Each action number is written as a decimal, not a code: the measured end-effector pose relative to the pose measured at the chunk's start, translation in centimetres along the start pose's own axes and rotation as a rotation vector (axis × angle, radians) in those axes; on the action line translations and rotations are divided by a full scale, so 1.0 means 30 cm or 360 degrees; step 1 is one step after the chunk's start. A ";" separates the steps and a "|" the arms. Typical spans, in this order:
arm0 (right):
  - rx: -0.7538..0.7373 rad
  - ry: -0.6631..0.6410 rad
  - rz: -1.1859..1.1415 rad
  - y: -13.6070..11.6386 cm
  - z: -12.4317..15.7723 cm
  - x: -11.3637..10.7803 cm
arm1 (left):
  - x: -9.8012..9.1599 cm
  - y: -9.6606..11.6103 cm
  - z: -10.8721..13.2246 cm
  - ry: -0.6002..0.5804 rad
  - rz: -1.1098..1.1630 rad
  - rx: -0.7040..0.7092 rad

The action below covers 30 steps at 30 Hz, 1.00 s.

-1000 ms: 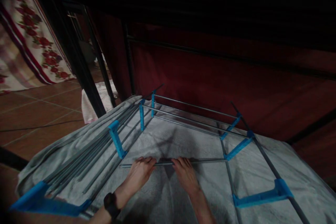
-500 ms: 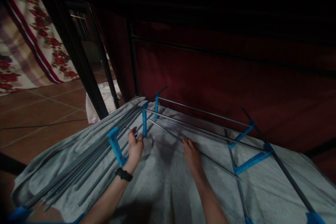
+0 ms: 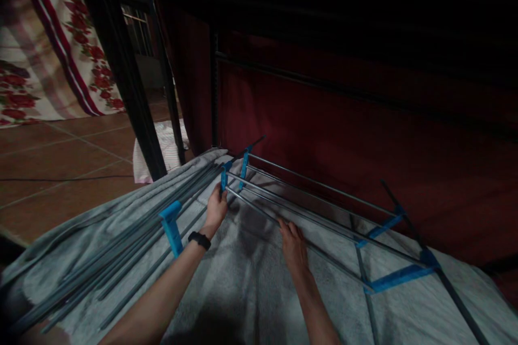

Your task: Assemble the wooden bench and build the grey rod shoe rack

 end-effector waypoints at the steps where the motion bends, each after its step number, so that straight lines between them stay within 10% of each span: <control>1: -0.0008 -0.0006 0.0013 0.001 -0.002 -0.003 | 0.000 -0.002 0.000 0.0012 -0.0006 0.0001; 30: 0.0115 -0.0117 0.0266 -0.049 -0.099 -0.120 | 0.010 0.007 -0.032 0.0061 -0.0510 0.0040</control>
Point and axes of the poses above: each hand's wrist, its own z-axis away from the middle knuckle, its own x-axis out of the palm, y = z × x, the point moved 6 cm from there along -z, towards the middle knuckle, and after that the axes turned 3 degrees about -x, right-handed, at the moved point
